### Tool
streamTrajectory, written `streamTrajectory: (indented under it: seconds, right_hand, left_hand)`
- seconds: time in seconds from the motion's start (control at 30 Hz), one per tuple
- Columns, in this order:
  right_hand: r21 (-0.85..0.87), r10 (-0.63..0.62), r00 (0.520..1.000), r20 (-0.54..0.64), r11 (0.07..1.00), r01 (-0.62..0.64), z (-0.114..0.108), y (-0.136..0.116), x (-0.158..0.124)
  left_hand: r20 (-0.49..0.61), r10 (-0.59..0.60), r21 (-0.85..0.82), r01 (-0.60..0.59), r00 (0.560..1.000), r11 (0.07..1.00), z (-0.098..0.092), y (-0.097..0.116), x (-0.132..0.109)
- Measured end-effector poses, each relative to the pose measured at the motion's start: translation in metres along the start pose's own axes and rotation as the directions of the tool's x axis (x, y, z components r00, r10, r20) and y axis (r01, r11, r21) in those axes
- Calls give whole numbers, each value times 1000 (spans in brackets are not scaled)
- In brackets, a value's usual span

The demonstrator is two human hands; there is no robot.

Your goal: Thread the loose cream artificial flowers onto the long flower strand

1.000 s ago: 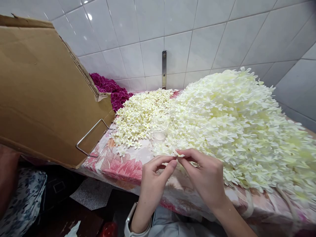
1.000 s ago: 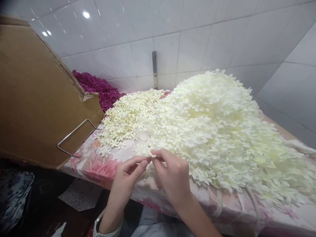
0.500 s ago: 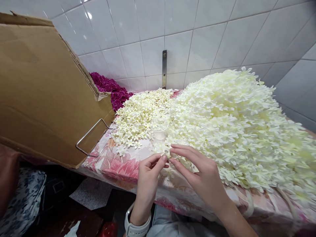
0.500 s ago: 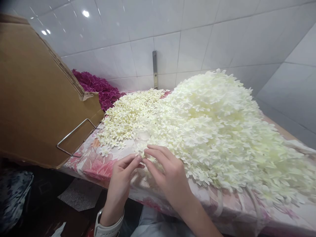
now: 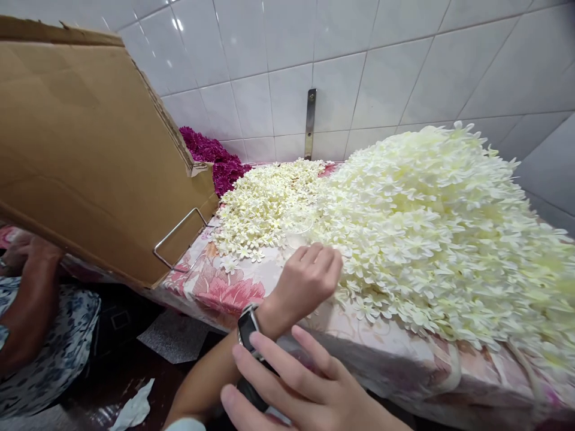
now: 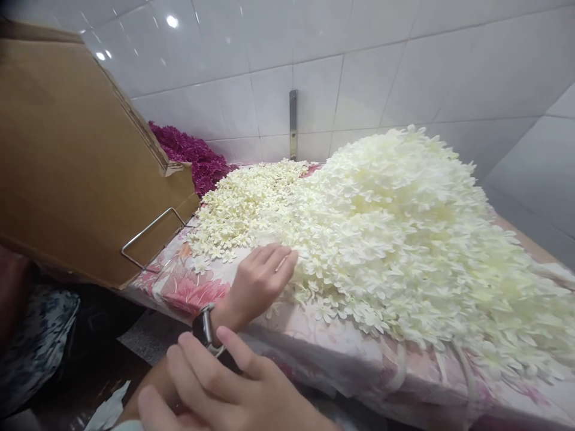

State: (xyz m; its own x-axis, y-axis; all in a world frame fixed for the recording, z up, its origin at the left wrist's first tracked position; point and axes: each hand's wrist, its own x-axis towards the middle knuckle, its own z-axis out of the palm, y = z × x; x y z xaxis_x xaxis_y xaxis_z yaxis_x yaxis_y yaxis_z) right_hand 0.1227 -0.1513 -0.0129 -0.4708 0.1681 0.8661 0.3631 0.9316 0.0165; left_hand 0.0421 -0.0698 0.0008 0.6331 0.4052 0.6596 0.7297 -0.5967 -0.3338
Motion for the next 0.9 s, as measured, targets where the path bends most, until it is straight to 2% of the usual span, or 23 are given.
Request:
streamTrajectory:
  seconds: [0.07, 0.1, 0.17, 0.27, 0.37, 0.53, 0.6, 0.63, 0.67, 0.7, 0.73, 0.77, 0.8, 0.83, 0.87, 0.9]
  right_hand:
    - [-69, 11, 992, 124, 998, -3, 6, -9, -1]
    - [-79, 26, 990, 141, 997, -14, 6, -11, -2]
    - [-68, 41, 995, 87, 997, -35, 0, -11, -4]
    - [-23, 53, 999, -8, 998, -53, -18, -9, -8]
    - [9, 105, 994, 23, 994, -105, -30, -4, -17]
    - [62, 241, 970, 15, 968, -242, -33, 3, -37]
    - [64, 265, 964, 10, 962, -265, -36, 5, -45]
    - [57, 270, 963, -1, 961, -270, -39, 7, -48]
    - [42, 287, 957, -34, 958, -285, -43, 9, -52]
    - [18, 319, 943, -91, 948, -319, -47, 11, -55]
    - [-4, 373, 914, -161, 926, -378, -53, 14, -59]
    - [-12, 449, 862, -236, 886, -464, -58, 17, -62]
    - [1, 535, 792, -294, 829, -559, -63, 21, -66]
    - [33, 621, 715, -321, 762, -646, -68, 24, -68]
    - [75, 693, 651, -310, 701, -709, -72, 27, -71]
    - [116, 743, 611, -275, 656, -746, -76, 30, -73]
  left_hand:
    - [9, 129, 87, -129, 992, 988, 4, -1, 9]
    - [15, 167, 110, -168, 986, 980, 6, -1, 12]
    - [30, 202, 132, -205, 979, 970, 8, -1, 14]
    - [52, 213, 152, -219, 976, 964, 8, -2, 13]
    - [83, 203, 155, -214, 976, 965, 5, -1, 13]
    - [131, 181, 134, -198, 975, 971, 2, -1, 17]
    - [129, 145, 81, -156, 981, 984, -1, 0, 19]
    - [118, 93, 15, -96, 989, 995, -3, 2, 19]
    - [101, 6, -96, 4, 995, 995, -6, 6, 19]
    - [97, -116, -258, 138, 988, 956, -9, 11, 19]
    - [121, -261, -447, 287, 958, 847, -13, 18, 18]
    - [196, -400, -638, 426, 895, 641, -18, 26, 17]
    - [335, -471, -770, 525, 816, 362, -22, 35, 16]
    - [471, -494, -805, 585, 731, 98, -25, 43, 15]
    - [568, -502, -786, 611, 652, -96, -28, 51, 13]
    - [636, -491, -756, 610, 596, -238, -29, 58, 12]
